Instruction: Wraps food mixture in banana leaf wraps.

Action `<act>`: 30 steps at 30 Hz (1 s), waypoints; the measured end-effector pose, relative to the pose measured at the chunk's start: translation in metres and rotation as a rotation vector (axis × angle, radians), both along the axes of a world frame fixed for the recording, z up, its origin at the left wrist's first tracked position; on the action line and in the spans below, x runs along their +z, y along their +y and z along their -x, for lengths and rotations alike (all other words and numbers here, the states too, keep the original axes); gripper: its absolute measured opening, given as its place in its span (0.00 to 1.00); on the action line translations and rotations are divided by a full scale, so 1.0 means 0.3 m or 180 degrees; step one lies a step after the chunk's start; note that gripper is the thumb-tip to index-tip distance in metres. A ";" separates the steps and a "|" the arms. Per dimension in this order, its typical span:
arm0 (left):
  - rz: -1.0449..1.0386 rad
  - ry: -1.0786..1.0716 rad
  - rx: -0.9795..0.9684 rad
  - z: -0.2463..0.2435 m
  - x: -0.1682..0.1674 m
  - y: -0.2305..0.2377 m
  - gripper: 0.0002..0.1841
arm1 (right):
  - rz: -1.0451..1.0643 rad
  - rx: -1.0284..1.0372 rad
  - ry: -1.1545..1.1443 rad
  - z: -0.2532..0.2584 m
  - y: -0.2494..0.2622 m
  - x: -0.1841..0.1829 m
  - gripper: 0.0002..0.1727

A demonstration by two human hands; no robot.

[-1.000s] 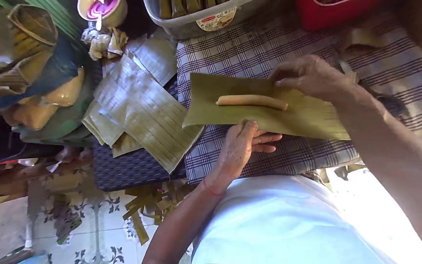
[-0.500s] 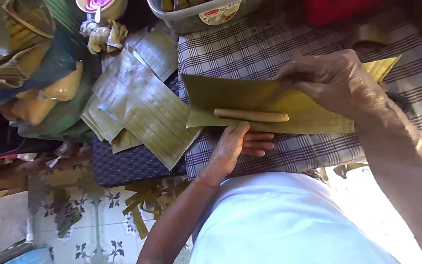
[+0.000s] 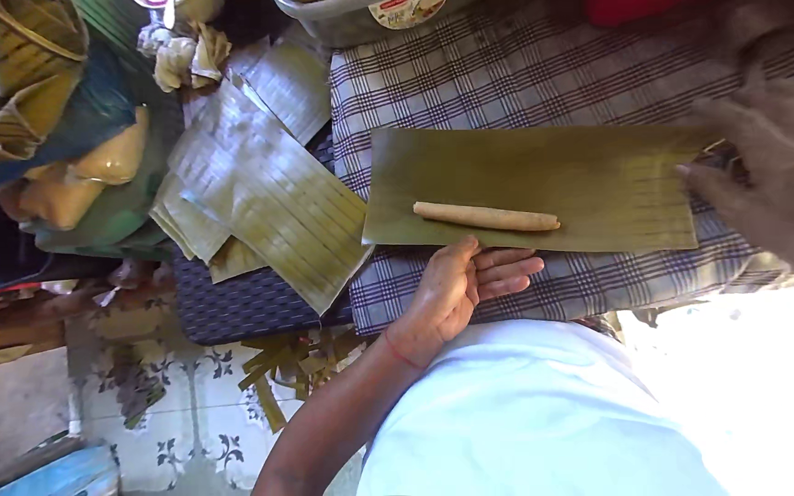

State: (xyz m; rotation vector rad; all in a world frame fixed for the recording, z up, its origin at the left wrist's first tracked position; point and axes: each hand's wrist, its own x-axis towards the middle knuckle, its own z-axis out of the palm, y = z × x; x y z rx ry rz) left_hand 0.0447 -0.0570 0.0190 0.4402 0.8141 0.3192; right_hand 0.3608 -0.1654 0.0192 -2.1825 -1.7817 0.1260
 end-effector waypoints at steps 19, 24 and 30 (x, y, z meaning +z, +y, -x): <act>-0.7185 0.1699 -0.0908 0.080 -0.084 0.105 0.16 | -0.0468 0.0573 0.0376 0.249 0.082 -0.029 0.16; -0.7443 0.1694 -0.1019 0.041 -0.112 0.180 0.16 | -0.0456 0.0588 0.0265 0.224 0.149 -0.055 0.15; -0.7261 0.1667 -0.1025 -0.007 -0.095 0.222 0.16 | -0.0777 0.0351 0.0272 0.315 0.180 -0.036 0.16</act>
